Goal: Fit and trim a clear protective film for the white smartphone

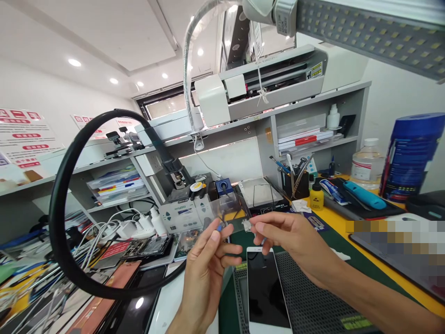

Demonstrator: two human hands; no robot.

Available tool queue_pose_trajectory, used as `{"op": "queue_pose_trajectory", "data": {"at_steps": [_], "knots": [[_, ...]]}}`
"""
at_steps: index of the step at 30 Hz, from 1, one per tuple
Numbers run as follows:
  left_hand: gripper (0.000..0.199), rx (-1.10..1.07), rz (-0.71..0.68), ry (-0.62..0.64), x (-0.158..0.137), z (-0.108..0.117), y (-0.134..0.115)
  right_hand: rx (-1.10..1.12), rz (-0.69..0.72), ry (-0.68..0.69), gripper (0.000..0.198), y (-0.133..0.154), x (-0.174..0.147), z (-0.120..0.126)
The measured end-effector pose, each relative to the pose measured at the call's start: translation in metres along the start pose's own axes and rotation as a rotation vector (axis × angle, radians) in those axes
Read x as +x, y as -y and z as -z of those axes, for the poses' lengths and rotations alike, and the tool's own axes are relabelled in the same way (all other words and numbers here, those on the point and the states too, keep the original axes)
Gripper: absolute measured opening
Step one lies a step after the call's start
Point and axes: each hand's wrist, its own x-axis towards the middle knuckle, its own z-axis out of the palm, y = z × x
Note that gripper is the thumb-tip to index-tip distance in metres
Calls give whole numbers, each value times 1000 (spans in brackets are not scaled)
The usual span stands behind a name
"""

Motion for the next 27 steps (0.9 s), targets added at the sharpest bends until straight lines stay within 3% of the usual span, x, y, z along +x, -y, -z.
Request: {"op": "queue_pose_trajectory", "data": {"at_steps": [16,22,27], "knots": [[45,53,-69,-1,0,1,0,-60,-72,26,36,-6,1,-6],[45,147,-70,79,-2,0,4,-123,-104,-1,50,-9,1,0],[43,167,-115,128,-2,1,4,-65,-147,-45,47,-17,4,4]]}}
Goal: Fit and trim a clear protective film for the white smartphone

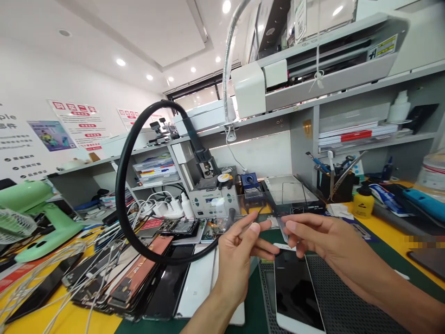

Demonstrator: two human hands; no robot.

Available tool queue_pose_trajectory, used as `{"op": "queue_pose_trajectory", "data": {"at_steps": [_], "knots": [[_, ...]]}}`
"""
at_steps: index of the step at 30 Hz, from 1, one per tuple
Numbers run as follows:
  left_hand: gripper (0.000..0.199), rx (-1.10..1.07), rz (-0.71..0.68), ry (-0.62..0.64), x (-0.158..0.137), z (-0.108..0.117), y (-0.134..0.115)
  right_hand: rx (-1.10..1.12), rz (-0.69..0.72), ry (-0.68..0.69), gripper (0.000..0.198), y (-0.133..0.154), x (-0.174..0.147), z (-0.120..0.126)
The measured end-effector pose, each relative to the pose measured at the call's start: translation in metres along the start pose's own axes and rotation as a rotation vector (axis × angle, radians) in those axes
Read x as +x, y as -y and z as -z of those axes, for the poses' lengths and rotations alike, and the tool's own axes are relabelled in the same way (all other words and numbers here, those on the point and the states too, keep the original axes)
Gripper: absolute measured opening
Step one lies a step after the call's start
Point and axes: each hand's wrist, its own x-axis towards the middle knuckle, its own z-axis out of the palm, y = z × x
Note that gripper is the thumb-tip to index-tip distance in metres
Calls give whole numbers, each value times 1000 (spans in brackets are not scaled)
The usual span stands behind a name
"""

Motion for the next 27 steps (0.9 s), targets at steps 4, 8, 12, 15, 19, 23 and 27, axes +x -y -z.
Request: {"op": "queue_pose_trajectory", "data": {"at_steps": [4,8,12,15,19,23,27], "knots": [[41,3,-12,16,1,1,-1,26,-10,6,44,-1,2,-1],[41,2,-6,16,1,0,-2,80,24,25,38,0,1,-1],[43,-9,20,-24,-1,1,-3,138,65,49,36,5,-3,-4],[41,-32,45,-44,0,2,-3,137,88,43,33,8,-5,-5],[38,-67,64,-83,1,2,-4,121,114,11,38,10,-4,-5],[44,-84,76,-121,0,-1,-6,101,119,3,38,13,-5,-4],[45,-66,69,-125,-2,-2,-6,77,119,0,36,16,-6,-3]]}}
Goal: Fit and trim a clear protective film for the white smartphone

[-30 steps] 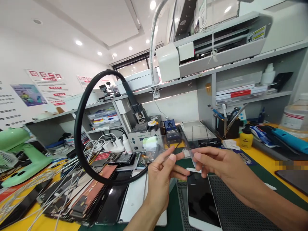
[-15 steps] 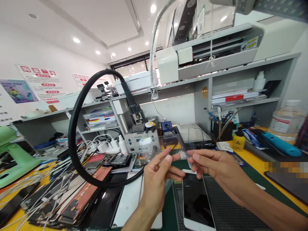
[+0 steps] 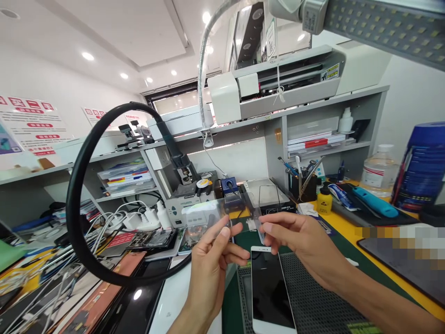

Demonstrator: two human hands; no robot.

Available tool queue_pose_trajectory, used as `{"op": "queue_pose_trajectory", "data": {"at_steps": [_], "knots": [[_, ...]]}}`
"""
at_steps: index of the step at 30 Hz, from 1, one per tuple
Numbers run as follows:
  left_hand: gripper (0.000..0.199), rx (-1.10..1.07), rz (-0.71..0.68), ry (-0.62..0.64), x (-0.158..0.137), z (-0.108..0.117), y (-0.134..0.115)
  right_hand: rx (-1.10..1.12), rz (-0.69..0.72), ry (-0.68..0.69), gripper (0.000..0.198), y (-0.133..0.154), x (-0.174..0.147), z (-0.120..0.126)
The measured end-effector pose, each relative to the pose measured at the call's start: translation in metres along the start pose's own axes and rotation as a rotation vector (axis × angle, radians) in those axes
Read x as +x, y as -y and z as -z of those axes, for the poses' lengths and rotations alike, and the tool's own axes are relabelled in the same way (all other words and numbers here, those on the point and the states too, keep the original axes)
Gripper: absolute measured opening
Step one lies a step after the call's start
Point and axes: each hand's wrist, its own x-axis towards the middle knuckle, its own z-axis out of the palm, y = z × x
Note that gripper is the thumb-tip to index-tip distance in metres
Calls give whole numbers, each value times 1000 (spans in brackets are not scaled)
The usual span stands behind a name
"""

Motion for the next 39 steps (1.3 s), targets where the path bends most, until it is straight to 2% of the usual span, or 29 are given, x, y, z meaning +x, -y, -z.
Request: {"op": "queue_pose_trajectory", "data": {"at_steps": [6,11,39], "knots": [[40,27,-20,64,2,1,3,-27,16,-29,44,-1,0,-1],[39,21,-20,82,1,1,3,-51,8,-15,42,-5,1,1],[37,58,0,92,0,1,1,-37,-15,-2,35,-2,1,1]]}}
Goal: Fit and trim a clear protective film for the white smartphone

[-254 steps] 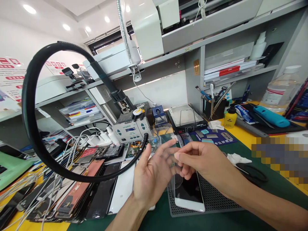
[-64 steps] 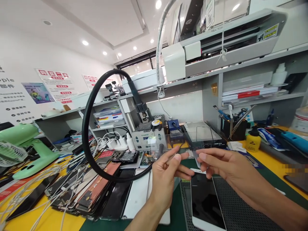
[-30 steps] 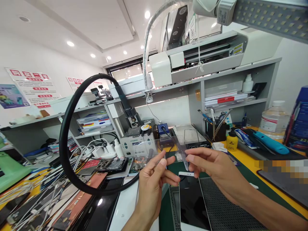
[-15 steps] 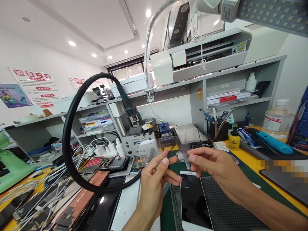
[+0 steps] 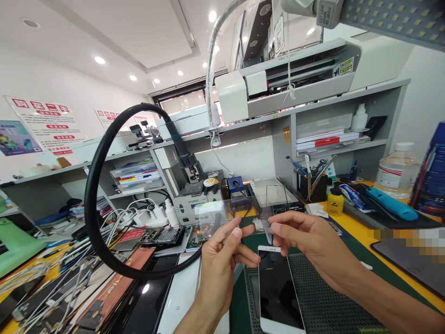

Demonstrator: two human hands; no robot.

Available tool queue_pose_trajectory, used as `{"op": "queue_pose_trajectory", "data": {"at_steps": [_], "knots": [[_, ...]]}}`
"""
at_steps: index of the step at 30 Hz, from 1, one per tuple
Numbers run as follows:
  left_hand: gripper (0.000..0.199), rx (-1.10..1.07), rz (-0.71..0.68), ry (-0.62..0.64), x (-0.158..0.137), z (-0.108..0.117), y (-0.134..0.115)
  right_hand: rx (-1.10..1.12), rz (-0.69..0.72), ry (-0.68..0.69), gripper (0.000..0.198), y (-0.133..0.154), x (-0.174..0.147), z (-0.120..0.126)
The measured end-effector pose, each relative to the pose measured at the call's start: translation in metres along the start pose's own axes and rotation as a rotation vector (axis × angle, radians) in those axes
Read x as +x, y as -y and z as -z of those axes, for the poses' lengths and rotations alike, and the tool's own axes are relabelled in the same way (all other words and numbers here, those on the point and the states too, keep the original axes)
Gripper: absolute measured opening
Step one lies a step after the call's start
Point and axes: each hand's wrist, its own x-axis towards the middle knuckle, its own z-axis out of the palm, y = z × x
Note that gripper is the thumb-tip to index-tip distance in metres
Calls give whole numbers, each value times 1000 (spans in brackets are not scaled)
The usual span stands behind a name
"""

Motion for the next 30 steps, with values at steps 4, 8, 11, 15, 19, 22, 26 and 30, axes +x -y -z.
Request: {"op": "queue_pose_trajectory", "data": {"at_steps": [4,8,11,15,19,22,26,30], "knots": [[39,3,-2,-8,0,1,2,-13,-12,0,35,-1,0,1],[39,7,-4,-3,0,1,3,-10,-13,0,32,0,0,1],[40,6,-4,-9,1,1,3,6,-2,8,31,0,-1,1],[33,20,10,-23,1,1,3,24,9,19,31,1,-1,0],[32,41,33,-24,2,1,4,42,29,8,35,1,0,0],[37,37,24,-35,2,2,5,35,84,-26,36,-1,1,3],[45,37,15,-52,2,3,6,17,118,-55,29,-4,1,8],[42,38,22,-52,2,3,6,31,119,-67,26,-5,3,8]]}}
